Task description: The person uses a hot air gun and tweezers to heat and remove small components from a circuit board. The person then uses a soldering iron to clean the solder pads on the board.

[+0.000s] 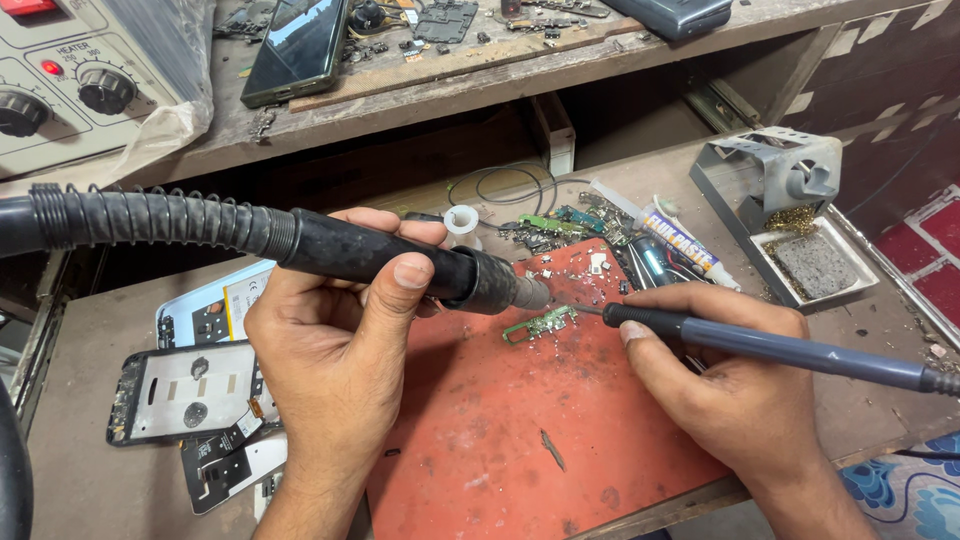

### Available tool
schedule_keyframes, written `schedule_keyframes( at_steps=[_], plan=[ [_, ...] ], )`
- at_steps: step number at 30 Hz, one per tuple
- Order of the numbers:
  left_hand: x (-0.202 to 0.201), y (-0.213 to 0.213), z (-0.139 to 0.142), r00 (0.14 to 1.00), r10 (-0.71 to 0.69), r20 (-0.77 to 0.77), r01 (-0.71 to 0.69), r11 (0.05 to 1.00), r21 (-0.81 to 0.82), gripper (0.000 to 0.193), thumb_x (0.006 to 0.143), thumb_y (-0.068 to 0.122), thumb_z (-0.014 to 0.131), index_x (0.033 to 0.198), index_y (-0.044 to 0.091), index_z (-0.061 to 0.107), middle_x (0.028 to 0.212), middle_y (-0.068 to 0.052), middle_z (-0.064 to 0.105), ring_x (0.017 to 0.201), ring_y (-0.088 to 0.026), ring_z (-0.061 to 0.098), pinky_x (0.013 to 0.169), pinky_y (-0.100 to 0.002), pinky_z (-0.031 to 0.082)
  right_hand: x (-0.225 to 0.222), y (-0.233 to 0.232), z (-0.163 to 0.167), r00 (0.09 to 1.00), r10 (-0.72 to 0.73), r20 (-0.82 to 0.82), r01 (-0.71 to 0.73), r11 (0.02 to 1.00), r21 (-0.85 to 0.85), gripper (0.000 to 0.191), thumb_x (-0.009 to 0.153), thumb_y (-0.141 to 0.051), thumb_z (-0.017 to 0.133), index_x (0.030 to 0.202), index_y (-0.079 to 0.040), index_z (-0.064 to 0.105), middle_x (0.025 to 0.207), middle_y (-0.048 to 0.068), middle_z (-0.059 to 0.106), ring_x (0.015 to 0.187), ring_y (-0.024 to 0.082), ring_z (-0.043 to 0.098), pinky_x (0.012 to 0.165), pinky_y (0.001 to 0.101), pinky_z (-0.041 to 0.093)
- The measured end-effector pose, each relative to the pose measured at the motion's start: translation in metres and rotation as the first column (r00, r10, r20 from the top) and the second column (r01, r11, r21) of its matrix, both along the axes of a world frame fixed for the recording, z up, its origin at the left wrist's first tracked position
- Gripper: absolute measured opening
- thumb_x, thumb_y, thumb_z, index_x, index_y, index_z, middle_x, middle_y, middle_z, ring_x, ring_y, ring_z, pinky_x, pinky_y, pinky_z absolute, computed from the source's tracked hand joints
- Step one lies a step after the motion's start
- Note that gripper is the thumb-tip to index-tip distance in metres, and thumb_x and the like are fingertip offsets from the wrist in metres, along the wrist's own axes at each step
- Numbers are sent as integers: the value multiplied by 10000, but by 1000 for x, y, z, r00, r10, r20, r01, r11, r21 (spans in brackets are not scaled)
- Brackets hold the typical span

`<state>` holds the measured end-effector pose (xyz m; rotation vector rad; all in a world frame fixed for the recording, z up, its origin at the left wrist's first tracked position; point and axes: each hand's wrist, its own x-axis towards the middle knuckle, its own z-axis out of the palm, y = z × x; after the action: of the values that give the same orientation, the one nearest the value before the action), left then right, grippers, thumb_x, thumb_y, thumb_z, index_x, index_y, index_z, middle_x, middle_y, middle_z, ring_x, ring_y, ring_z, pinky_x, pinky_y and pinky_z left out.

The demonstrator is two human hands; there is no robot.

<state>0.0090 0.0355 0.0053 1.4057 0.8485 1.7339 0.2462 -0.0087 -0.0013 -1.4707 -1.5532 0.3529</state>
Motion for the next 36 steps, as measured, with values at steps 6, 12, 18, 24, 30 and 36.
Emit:
schedule_keyframes(
  at_steps=[6, 12, 18, 24, 30, 36],
  plan=[
    [-1, 0, 0, 1000, -21, 19, 21, 1000, 6, 234, 996, 60, 724, 1193, -10, 620, 1107, -139, 773, 867, -124, 713, 752, -259, 619, 3, -2, -1, 1000, 11, 2, -11, 1000, -26, 135, 787, -102, 749, 895, -27, 783, 602, 12, 706, 530, 49, 579, 467, 234, 440],
    [-1, 0, 0, 1000, -13, 27, 13, 1000, 1, 239, 996, 64, 722, 1199, -8, 618, 1102, -139, 775, 862, -124, 714, 749, -257, 621, 3, -2, -1, 995, 98, 14, -97, 995, -30, 138, 756, -103, 766, 875, -38, 795, 599, 8, 739, 488, 51, 600, 449, 231, 462],
    [-1, 0, 0, 1000, 2, 8, -2, 1000, -2, 241, 993, 61, 728, 1197, -10, 620, 1107, -137, 777, 865, -122, 712, 758, -255, 616, 0, 0, -1, 993, 109, 47, -108, 994, -12, 150, 733, -90, 775, 868, -29, 796, 631, 19, 757, 501, 63, 627, 467, 233, 488],
    [-1, -1, -1, 1000, 1, 2, -1, 1000, 6, 239, 999, 61, 727, 1201, -9, 620, 1112, -140, 777, 877, -127, 716, 766, -257, 615, -1, 0, -1, 992, 120, 50, -120, 993, 0, 166, 747, -93, 778, 900, -32, 797, 697, 23, 782, 537, 57, 650, 490, 219, 505],
    [-1, 0, -1, 1000, -9, 17, 9, 1000, 3, 243, 993, 68, 725, 1198, -5, 615, 1105, -138, 774, 867, -124, 719, 747, -252, 621, 1, -4, 0, 999, 44, -14, -44, 998, 39, 162, 812, -63, 759, 965, -17, 791, 699, 28, 750, 576, 58, 623, 506, 219, 470],
    [1, -2, 0, 1000, -14, 14, 14, 1000, -7, 248, 986, 78, 736, 1189, -12, 626, 1099, -136, 777, 832, -114, 699, 730, -242, 604, 6, -2, -5, 974, -16, -226, 31, 997, 65, 214, 885, -7, 697, 1096, 24, 714, 724, 19, 706, 620, 28, 638, 542, 187, 488]
  ],
)
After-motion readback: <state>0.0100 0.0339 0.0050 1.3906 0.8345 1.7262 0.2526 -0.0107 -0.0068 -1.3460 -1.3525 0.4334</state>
